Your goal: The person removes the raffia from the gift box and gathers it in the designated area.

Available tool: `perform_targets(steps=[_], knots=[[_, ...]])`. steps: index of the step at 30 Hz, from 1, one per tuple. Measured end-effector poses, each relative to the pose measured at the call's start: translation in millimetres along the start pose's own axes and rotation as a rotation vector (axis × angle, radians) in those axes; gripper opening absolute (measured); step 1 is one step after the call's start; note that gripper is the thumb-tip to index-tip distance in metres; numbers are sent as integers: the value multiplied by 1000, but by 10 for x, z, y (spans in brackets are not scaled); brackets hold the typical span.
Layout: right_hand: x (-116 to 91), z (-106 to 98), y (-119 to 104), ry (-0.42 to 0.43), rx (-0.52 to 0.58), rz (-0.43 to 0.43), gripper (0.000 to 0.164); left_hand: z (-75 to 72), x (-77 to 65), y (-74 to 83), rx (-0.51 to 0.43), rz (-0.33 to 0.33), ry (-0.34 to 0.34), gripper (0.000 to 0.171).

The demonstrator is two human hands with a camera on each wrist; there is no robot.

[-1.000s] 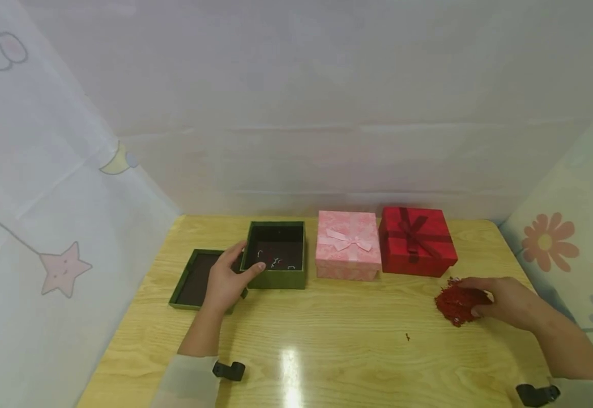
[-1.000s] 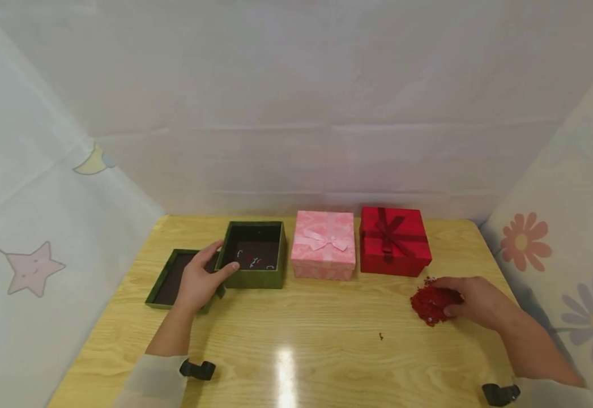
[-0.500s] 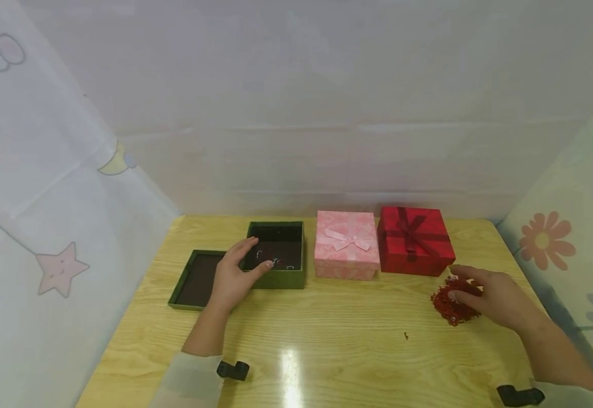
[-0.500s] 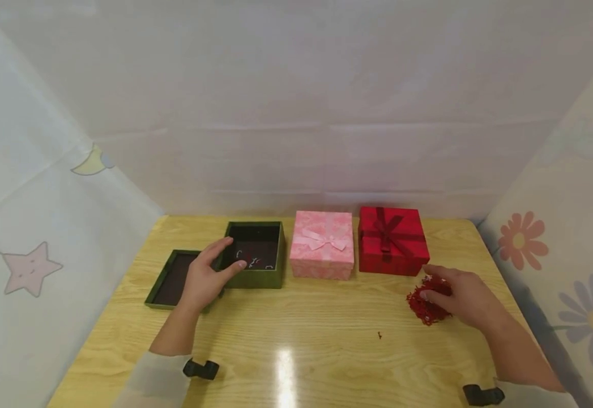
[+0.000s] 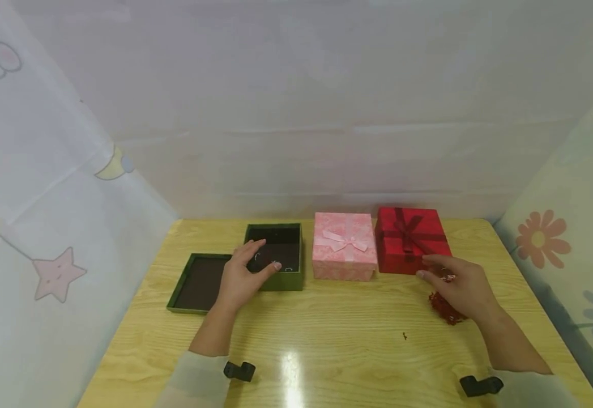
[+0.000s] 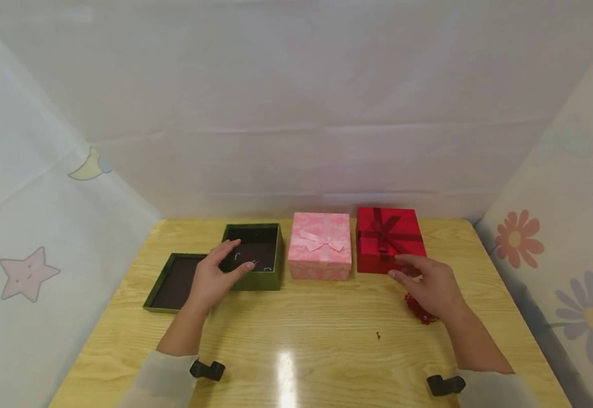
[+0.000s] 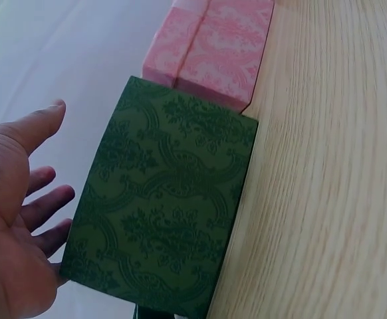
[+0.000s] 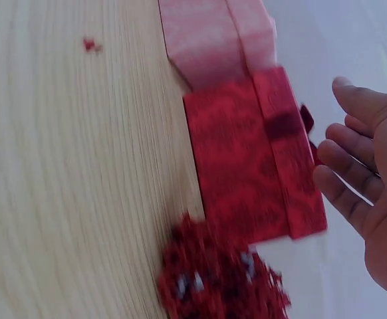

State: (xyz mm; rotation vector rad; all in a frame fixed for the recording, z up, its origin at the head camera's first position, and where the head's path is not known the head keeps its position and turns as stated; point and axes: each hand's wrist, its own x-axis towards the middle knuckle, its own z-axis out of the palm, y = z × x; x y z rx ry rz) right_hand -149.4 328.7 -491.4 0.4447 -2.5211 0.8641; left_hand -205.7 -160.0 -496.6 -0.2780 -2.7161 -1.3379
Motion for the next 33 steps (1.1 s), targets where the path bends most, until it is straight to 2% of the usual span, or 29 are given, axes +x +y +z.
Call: perform_targets(steps=[3,6,9,14,21,28,33], knots=[[70,127,-58,39,5,-13,35,30,21,28,7,36,-1,77],[146,231,-102,37,14,-7,35,60,53,61,30,81,-3,76],[207,302,-154,18,19,1,37,80,89,90,62,122,-9,75],[272,400,-261,-15,43,49,40,143,139,141,95,151,-30,73],[311,544,-410,-92,63,122,52,272,207,237,134,216,-62,71],[358,653,-497,-181,52,189,64,355,245,357,147,232,-94,68],[384,698,-512,-243,49,244,74,443,291,395,179,229,-141,69]])
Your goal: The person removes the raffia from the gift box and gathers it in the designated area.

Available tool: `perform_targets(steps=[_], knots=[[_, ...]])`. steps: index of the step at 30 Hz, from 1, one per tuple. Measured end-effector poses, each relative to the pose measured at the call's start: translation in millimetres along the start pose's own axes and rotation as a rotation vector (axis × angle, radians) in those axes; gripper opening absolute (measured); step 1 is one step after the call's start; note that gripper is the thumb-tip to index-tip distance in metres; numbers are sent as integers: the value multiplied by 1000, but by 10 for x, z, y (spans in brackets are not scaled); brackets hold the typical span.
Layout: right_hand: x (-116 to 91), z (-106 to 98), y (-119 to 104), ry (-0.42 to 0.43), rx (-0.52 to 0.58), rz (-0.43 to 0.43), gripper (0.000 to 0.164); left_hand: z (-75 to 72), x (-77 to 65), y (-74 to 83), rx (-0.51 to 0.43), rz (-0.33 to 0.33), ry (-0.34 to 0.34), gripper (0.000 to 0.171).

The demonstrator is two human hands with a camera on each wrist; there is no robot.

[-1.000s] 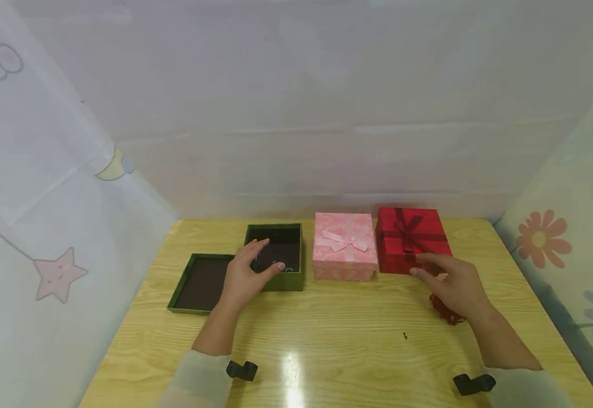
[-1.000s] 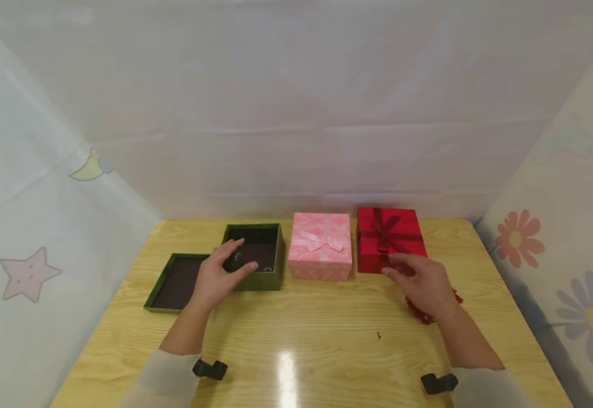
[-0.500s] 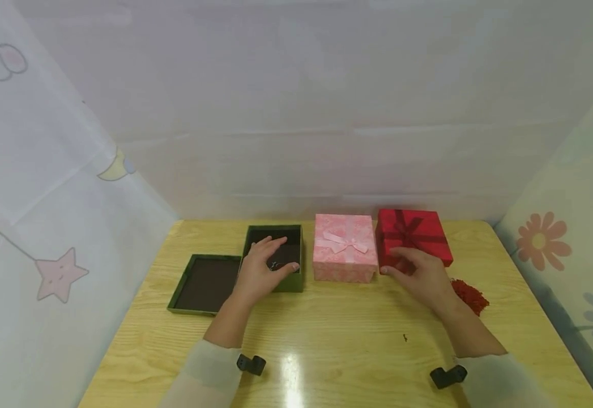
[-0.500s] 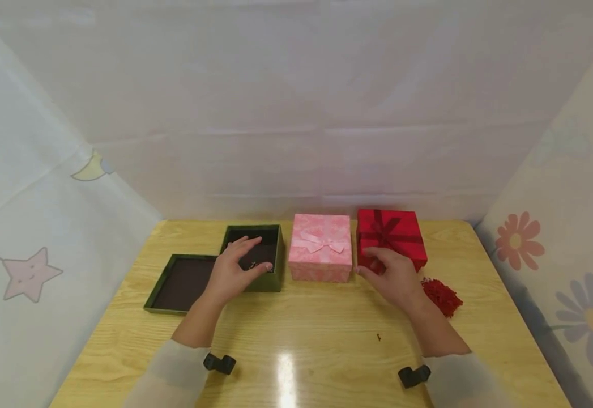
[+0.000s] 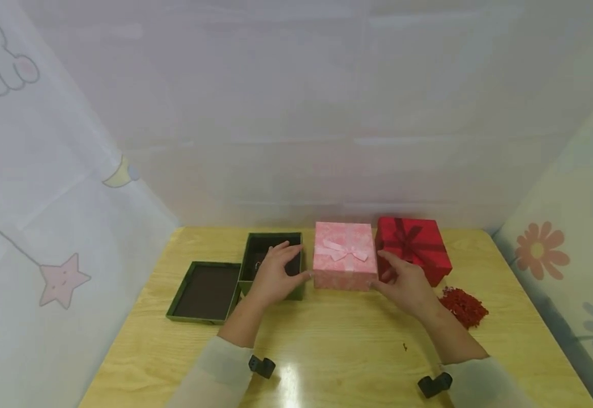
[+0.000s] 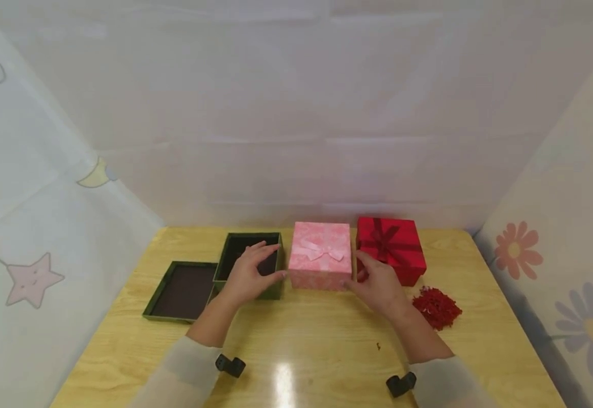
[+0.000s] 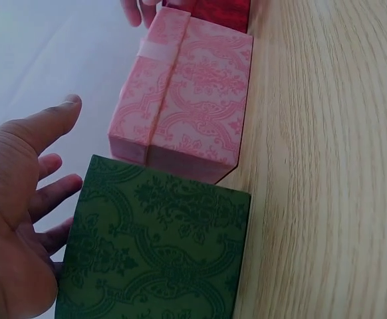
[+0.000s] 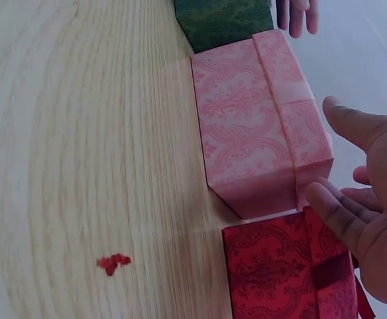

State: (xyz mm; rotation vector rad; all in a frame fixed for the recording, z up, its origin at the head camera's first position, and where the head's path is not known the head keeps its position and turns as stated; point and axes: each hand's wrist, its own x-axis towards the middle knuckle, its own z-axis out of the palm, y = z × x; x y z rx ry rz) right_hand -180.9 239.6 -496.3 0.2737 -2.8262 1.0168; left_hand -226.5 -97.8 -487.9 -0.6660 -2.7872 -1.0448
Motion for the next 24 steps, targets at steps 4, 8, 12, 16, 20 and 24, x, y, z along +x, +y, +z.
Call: perform_targets(steps=[4,8,12,16,20,24], knots=[[22,54,-24,-29,19,20,77,35,35,15,26,19,-21,69],[43,83,-55,-34,33,12,81,55,81,51,55,36,-27,69],[63,97,-79,-35,18,15,84,86,130,88,101,32,-44,72],[90,98,-104,-51,-31,19,86,114,175,115,165,16,-78,73],[115,110,-122,-75,-87,13,86,136,210,146,215,-15,-115,73],[124,139,-127,-72,-131,4,84,156,240,174,238,-44,-144,73]])
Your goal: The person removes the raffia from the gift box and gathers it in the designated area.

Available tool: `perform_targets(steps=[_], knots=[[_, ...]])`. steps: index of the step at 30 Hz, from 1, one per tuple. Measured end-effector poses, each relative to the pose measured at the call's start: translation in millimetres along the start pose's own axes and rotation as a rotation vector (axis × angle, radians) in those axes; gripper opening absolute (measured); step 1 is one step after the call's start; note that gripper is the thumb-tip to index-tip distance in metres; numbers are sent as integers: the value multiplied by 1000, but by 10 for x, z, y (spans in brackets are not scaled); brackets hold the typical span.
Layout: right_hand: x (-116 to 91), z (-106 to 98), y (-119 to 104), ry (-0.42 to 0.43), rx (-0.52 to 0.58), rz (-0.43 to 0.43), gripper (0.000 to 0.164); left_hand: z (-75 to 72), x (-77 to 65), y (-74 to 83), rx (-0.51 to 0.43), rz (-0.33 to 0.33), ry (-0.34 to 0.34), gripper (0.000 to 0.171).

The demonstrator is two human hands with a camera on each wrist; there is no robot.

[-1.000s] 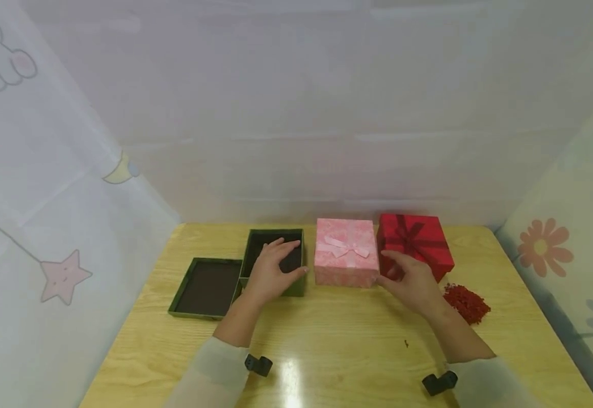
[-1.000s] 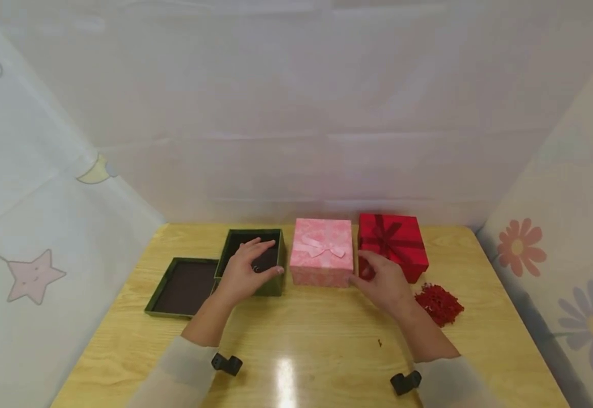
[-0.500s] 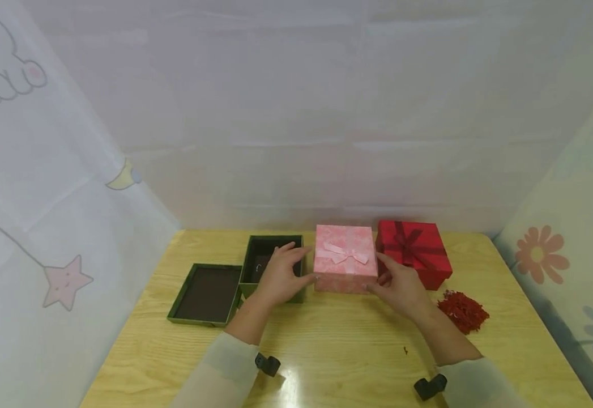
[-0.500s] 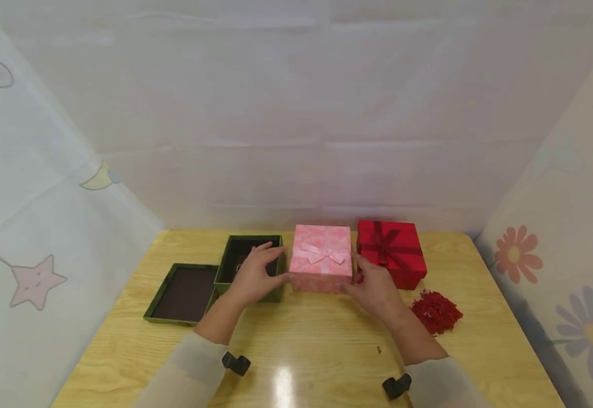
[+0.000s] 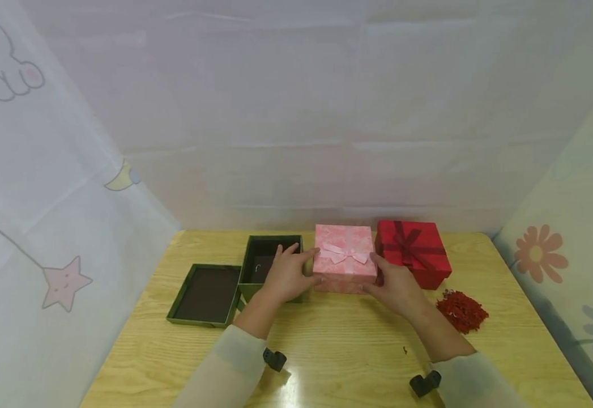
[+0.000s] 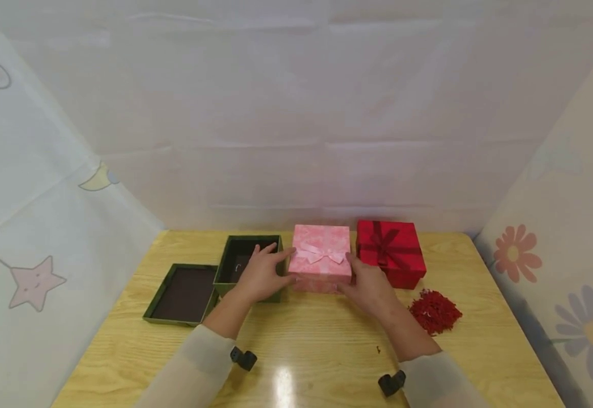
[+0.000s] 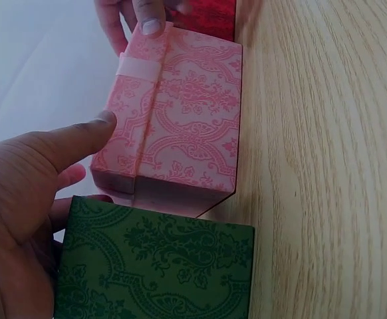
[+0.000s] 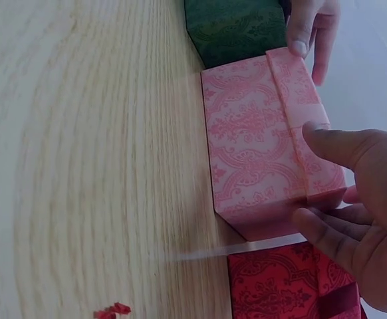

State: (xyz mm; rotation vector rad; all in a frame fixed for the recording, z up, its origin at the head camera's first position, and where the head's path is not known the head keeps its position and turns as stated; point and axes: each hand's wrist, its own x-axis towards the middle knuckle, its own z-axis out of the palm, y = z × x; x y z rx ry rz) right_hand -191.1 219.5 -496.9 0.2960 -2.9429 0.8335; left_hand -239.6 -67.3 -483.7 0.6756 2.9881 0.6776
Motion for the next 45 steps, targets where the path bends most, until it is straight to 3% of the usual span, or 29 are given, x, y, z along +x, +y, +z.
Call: perform_targets(steps=[9,15,22,31,45], knots=[[7,53,10,83,-15,-57,68,24,22,20,4,-29,23,63],[-8,65,27,135,-21,-90,60,38,19,19,-44,-17,34,63],[-36,46,5,140,-12,-110,60,20,-3,16,-87,-16,40,67],[-16,-42,-35,182,-15,-131,62,-54,24,18,-155,39,114,68],[-18,-171,-108,217,-1,-156,65,-168,-18,22,-282,45,147,74]])
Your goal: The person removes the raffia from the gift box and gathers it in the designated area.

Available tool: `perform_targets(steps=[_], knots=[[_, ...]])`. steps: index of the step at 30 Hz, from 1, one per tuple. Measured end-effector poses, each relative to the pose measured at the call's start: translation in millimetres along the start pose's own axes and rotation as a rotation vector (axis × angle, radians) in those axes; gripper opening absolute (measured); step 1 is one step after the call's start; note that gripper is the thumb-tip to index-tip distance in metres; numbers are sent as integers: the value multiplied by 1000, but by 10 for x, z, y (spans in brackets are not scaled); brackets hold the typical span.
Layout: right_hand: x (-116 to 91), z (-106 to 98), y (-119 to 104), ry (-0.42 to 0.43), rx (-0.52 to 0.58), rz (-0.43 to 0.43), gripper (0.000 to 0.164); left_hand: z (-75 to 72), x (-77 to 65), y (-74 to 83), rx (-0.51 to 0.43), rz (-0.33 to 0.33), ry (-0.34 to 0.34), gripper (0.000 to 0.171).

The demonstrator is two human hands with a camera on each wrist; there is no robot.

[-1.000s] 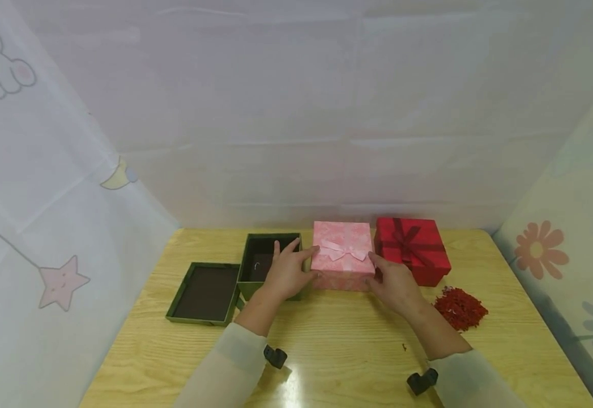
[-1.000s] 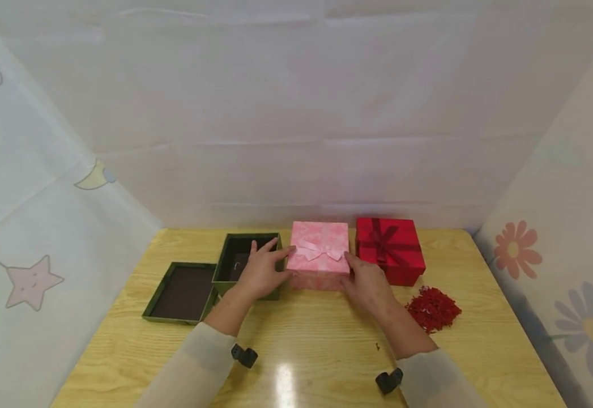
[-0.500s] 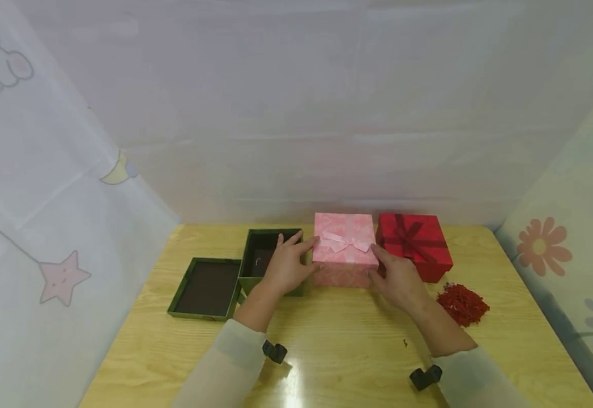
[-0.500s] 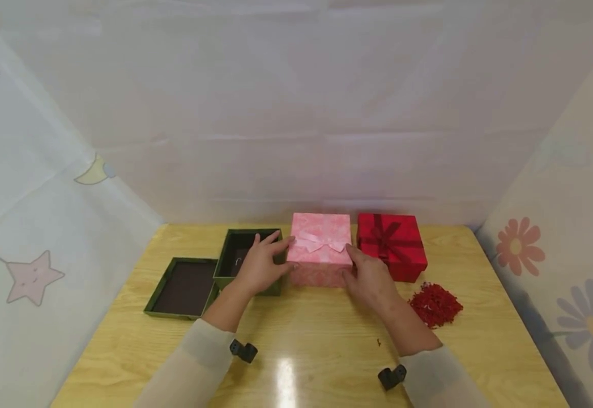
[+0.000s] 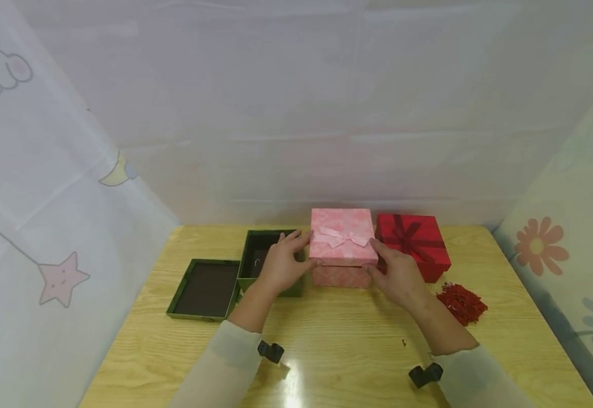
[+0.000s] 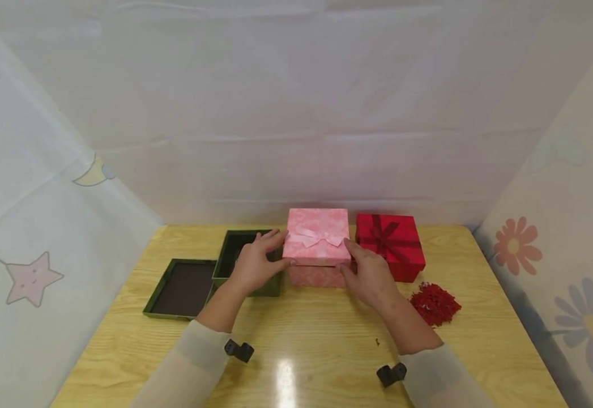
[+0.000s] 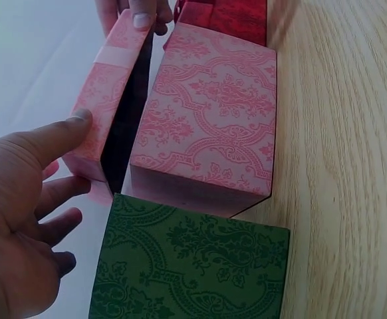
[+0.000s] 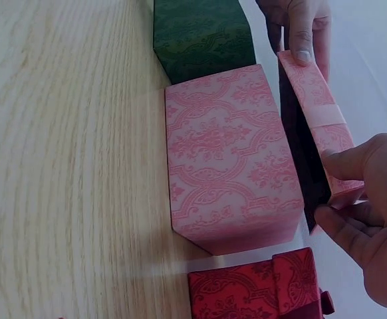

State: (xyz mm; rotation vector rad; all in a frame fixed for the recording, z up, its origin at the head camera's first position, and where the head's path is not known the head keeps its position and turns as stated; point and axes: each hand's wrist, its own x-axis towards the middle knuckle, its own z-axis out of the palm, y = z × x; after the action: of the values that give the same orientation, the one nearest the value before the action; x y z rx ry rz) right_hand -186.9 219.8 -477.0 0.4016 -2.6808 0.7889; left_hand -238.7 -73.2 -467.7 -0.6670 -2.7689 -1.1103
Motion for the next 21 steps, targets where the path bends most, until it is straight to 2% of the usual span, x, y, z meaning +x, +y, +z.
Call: perform_targets(steps=[6,11,15,21], knots=[[-17,-27,-47,10,22,21,66,-13,-54,-5,-108,-9,57,74],[-10,-44,-84,47,70,15,65,-25,-129,1,-242,-69,93,77],[-4,-51,-103,88,135,-8,62,-28,-167,-14,-300,-114,129,80],[2,-63,-128,160,229,-37,55,-46,-191,-33,-399,-91,204,79]])
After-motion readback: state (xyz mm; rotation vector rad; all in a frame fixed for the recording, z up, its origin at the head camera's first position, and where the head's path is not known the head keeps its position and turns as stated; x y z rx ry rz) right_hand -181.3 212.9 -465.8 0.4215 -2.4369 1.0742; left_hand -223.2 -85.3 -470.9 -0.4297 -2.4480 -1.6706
